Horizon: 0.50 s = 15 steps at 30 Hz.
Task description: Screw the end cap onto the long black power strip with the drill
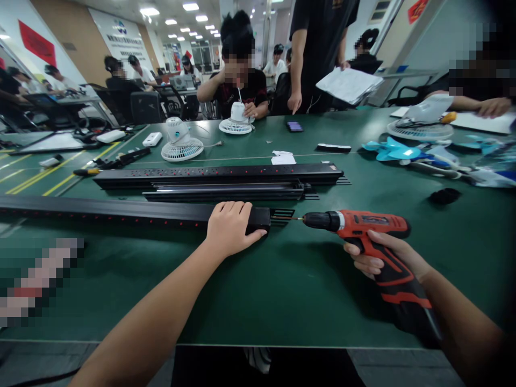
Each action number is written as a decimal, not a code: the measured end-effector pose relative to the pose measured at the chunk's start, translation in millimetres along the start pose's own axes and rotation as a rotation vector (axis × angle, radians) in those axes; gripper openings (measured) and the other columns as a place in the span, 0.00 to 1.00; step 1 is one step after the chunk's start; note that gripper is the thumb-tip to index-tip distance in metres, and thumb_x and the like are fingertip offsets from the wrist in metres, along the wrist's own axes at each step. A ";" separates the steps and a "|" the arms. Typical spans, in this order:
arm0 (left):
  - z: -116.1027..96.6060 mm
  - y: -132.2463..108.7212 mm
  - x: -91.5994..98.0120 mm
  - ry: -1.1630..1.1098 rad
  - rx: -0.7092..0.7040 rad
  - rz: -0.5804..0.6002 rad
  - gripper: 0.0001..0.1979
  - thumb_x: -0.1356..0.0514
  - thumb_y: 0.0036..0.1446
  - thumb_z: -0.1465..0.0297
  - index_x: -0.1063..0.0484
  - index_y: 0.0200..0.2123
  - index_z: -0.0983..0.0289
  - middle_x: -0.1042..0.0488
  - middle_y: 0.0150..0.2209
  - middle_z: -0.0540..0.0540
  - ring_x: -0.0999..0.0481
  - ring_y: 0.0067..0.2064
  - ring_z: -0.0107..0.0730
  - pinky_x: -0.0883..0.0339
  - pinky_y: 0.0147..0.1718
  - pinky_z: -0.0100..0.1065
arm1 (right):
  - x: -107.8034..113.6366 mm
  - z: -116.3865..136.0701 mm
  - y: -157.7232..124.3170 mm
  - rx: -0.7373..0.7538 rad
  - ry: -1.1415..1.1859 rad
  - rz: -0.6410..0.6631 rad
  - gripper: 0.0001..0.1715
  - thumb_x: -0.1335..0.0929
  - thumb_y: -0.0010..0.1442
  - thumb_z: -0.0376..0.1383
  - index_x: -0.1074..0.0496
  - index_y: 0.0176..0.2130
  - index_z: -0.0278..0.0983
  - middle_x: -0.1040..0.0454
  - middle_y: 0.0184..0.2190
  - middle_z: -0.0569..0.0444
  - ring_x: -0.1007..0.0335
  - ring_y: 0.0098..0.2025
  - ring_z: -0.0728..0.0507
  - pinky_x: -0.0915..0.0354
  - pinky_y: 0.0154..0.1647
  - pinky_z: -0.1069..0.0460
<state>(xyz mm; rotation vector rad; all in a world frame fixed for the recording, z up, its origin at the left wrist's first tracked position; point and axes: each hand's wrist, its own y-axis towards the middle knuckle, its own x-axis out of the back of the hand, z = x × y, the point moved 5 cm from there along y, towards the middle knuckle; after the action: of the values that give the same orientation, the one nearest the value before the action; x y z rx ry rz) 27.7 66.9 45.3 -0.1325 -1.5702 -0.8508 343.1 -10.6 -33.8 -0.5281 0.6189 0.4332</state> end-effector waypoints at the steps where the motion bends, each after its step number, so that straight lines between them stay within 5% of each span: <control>1: 0.1 0.1 -0.1 0.001 0.001 0.003 0.29 0.43 0.57 0.46 0.30 0.50 0.63 0.24 0.45 0.61 0.26 0.48 0.50 0.38 0.50 0.47 | -0.5 0.4 0.0 0.002 0.001 -0.002 0.23 0.33 0.62 0.49 0.24 0.36 0.31 0.40 0.18 0.58 0.46 0.19 0.50 0.34 0.23 0.56; 15: 0.8 0.1 -1.9 0.005 0.005 0.009 0.30 0.43 0.57 0.46 0.31 0.51 0.65 0.24 0.45 0.61 0.27 0.48 0.50 0.39 0.50 0.48 | -2.2 0.1 -0.7 0.020 -0.002 0.021 0.23 0.33 0.62 0.48 0.22 0.36 0.29 0.38 0.18 0.56 0.44 0.20 0.50 0.34 0.23 0.56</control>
<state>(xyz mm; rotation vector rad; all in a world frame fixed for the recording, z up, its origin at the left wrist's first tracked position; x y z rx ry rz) 27.6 68.2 43.7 -0.1338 -1.5664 -0.8392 341.9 -11.5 -32.1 -0.5024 0.6273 0.4472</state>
